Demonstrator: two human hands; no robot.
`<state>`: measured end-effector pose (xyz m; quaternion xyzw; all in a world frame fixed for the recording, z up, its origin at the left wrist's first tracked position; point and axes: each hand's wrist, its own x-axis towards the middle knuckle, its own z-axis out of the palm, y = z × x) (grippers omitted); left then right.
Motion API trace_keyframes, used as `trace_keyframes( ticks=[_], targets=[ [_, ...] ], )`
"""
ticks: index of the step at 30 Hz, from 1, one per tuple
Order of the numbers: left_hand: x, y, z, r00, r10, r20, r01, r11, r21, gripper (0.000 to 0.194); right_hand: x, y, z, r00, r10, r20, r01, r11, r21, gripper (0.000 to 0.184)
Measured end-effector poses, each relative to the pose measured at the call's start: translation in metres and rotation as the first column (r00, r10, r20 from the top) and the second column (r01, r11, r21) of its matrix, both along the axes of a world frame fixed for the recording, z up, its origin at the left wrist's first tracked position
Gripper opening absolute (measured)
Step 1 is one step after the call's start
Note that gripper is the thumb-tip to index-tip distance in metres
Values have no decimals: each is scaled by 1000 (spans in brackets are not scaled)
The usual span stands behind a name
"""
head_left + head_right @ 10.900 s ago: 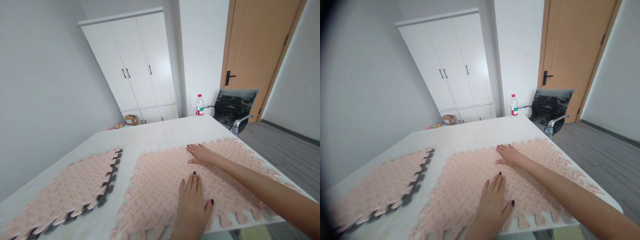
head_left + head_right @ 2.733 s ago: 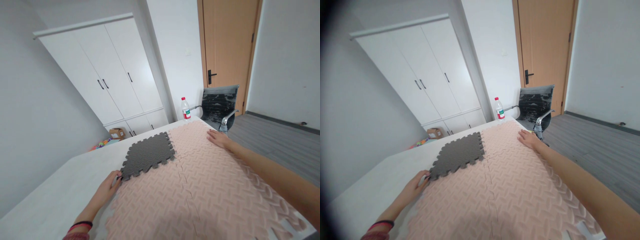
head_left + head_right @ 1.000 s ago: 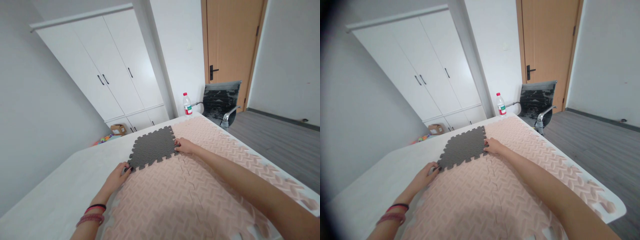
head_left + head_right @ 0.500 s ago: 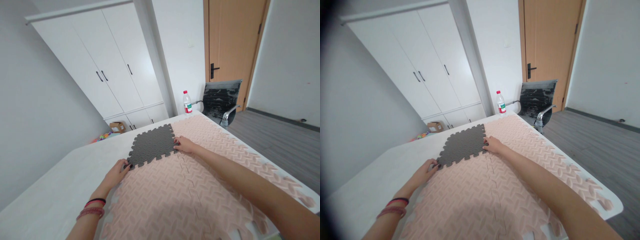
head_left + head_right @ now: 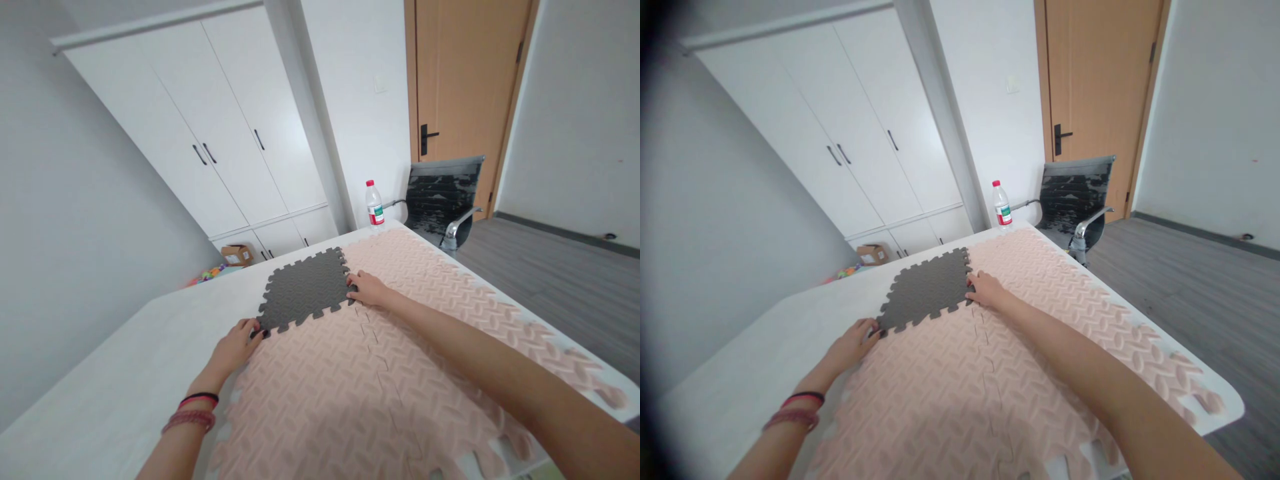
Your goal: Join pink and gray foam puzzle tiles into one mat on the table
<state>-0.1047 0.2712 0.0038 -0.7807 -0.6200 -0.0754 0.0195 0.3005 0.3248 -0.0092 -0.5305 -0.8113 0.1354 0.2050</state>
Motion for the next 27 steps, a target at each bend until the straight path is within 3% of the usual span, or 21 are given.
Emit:
trace_keyframes(
  ticks=[4,7,13,18,27],
  targets=[
    [22,-8,11,993,58,-103,-51,997,66,29,-1,-1,0,1000,-19,0,19,1000,7,38],
    [53,-16,16,988,-6,-155,20,996,91,37,-2,-3,-1,999,-43,-10,43,999,15,40],
    [109,-40,4,974,-115,-196,132,988,75,47,-2,-1,-5,998,-60,-28,60,998,17,42],
    [124,-51,0,963,-109,-246,128,990,64,47,-2,1,-6,996,-60,-60,60,998,2,42],
    [149,-55,18,936,-88,-342,98,995,11,50,7,6,-9,987,5,-161,-11,999,-39,52]
  ],
)
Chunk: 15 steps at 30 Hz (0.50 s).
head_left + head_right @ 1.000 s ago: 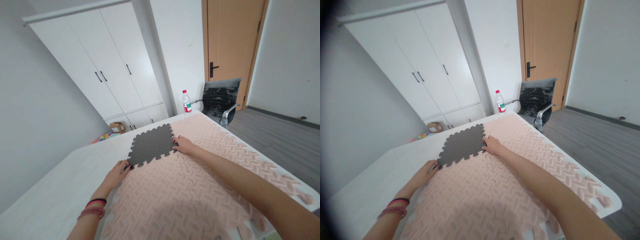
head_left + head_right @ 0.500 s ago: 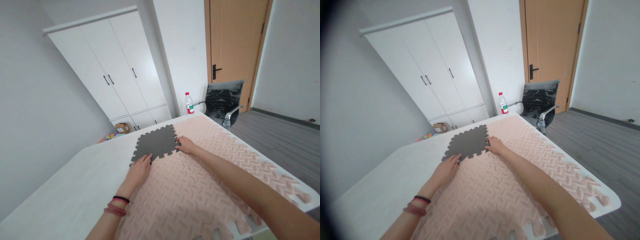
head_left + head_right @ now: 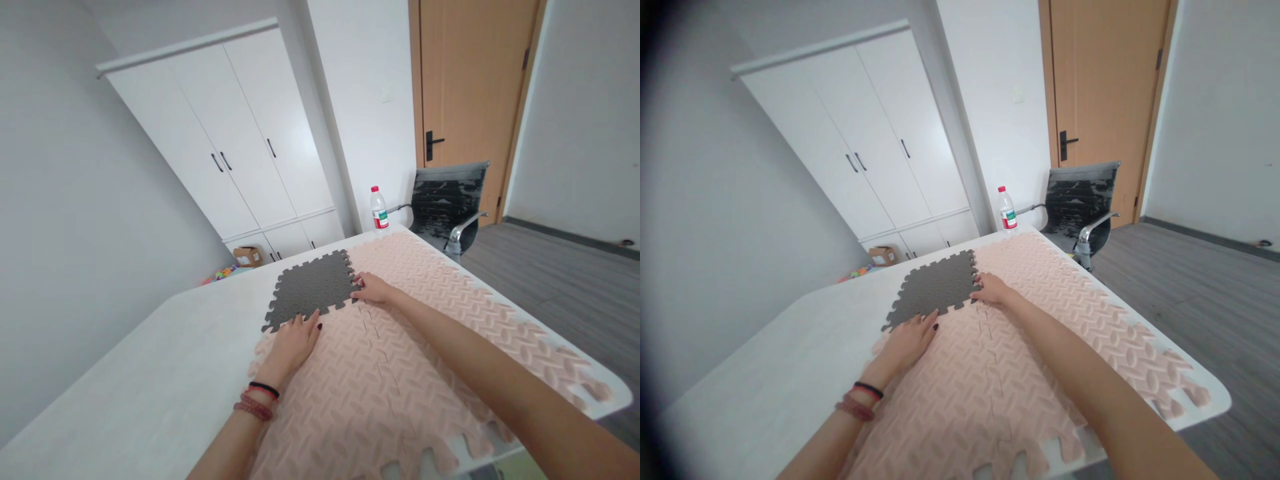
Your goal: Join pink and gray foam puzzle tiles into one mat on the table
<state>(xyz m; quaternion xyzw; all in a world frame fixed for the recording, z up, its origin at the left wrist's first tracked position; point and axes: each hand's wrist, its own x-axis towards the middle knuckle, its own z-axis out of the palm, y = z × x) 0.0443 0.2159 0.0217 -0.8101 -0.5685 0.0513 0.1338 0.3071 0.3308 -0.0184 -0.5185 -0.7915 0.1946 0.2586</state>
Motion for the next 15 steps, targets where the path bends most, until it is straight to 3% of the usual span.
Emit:
trace_keyframes(
  ticks=[8,12,15],
  targets=[
    [0,-3,6,1000,-8,-6,8,998,-55,49,4,-6,4,997,65,31,-66,997,39,25],
    [3,-6,5,999,-2,43,6,997,-75,51,-5,-18,9,995,48,88,-57,993,103,25],
    [-2,-5,6,994,8,107,2,995,-95,51,0,-25,16,985,119,123,-134,984,120,28]
  ],
)
